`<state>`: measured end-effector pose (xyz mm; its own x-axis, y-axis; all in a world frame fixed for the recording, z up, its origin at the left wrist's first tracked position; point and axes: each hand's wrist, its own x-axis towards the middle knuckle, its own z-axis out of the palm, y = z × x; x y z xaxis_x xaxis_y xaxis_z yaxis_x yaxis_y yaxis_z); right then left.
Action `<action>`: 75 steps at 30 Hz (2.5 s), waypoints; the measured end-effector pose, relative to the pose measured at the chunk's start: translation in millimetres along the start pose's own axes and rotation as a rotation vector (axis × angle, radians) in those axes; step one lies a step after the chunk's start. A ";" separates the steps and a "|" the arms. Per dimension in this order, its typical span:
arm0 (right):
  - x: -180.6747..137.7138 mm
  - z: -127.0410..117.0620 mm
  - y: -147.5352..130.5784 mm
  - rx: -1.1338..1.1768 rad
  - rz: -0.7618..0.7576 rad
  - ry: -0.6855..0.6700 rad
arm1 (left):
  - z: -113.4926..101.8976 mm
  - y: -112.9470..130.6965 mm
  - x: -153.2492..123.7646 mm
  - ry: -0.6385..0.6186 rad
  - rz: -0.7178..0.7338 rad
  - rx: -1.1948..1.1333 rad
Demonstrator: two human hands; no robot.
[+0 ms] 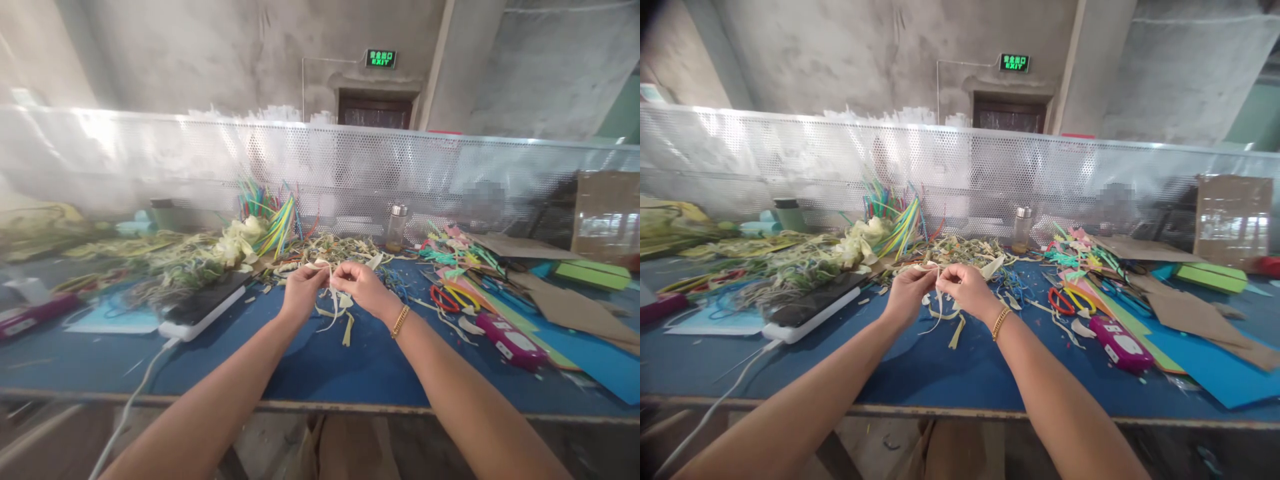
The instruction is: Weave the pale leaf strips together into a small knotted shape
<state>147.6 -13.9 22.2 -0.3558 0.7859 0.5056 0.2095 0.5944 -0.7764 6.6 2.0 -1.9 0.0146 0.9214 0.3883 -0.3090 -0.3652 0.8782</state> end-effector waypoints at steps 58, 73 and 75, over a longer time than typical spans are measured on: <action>-1.4 -9.6 -3.6 -0.433 -0.160 0.192 | -1.3 4.1 -0.9 -0.123 -0.029 -0.041; -0.5 -8.0 4.0 -0.473 -0.148 0.254 | -0.7 6.5 -2.5 -0.181 -0.176 -0.104; -0.3 -8.3 5.0 -0.454 -0.131 0.253 | -1.0 4.9 -1.6 -0.181 -0.142 -0.060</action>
<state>156.3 -9.7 21.3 -0.1867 0.6832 0.7059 0.5707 0.6603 -0.4882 4.1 -1.1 1.5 0.2305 0.9222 0.3105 -0.3471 -0.2202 0.9116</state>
